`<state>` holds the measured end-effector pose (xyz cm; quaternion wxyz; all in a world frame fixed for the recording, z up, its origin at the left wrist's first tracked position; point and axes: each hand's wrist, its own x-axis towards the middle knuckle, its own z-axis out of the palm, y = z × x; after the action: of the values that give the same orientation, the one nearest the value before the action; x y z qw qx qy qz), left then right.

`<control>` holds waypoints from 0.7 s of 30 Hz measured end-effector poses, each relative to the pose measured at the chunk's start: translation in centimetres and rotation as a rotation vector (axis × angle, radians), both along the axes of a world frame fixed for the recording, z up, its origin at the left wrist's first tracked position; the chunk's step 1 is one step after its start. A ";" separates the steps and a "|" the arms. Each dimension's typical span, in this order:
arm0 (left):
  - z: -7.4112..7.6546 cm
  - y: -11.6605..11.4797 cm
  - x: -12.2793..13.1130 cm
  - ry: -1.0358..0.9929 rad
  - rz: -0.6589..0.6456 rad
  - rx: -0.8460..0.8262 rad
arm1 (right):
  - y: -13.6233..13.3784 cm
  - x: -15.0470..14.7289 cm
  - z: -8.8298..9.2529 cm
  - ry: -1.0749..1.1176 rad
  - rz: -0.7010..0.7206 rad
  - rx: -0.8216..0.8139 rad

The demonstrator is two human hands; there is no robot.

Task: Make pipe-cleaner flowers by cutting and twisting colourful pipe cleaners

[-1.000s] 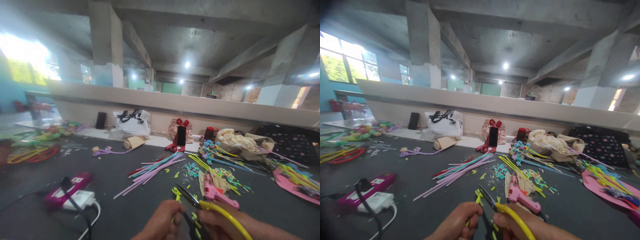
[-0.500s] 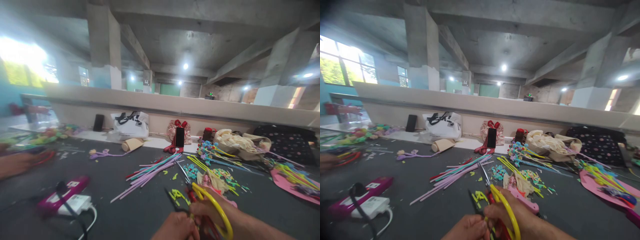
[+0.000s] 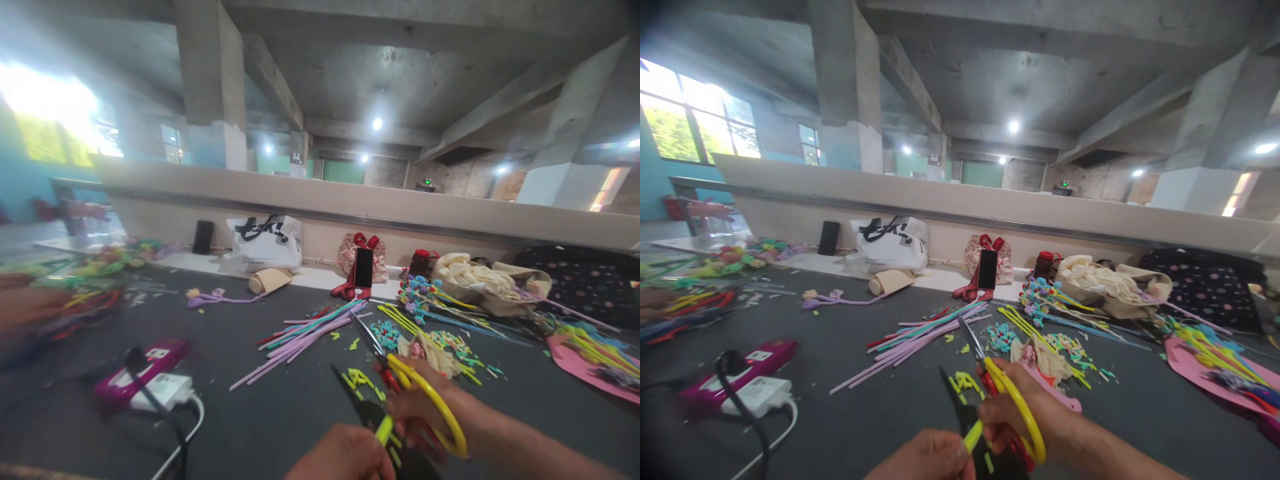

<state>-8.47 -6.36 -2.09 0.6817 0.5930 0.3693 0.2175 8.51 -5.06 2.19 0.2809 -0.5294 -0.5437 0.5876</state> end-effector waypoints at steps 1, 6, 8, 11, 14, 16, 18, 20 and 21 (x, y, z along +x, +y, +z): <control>-0.3 0.2 -0.1 0.002 -0.006 -0.015 | 0.0 0.0 0.1 0.026 0.005 0.013; -1.5 0.9 -0.3 -0.101 0.168 -0.028 | -0.5 0.8 0.3 0.038 -0.031 0.052; -1.4 0.9 -0.3 -0.088 0.206 -0.012 | -0.9 1.2 0.7 -0.001 -0.081 0.030; -1.1 0.8 0.0 -0.030 0.167 0.012 | -1.3 1.2 1.4 0.014 -0.117 0.027; -1.2 1.1 0.3 0.023 0.083 0.045 | -0.9 0.4 1.7 0.066 -0.071 0.084; -1.5 1.3 0.4 0.040 0.067 0.043 | -0.4 -0.2 1.6 0.079 -0.039 0.110; -1.8 1.6 0.2 0.016 0.095 0.029 | -0.1 -0.4 1.0 0.079 -0.026 0.136; -2.2 1.9 -0.2 -0.035 0.151 0.031 | -0.1 -0.2 0.2 0.047 -0.044 0.125; -2.4 2.1 -0.4 -0.062 0.182 0.044 | -0.3 0.1 -0.3 0.021 -0.048 0.101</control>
<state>-8.91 -4.30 -4.47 0.6572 0.5647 0.3953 0.3049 8.58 -5.34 1.85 0.3270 -0.5213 -0.5569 0.5578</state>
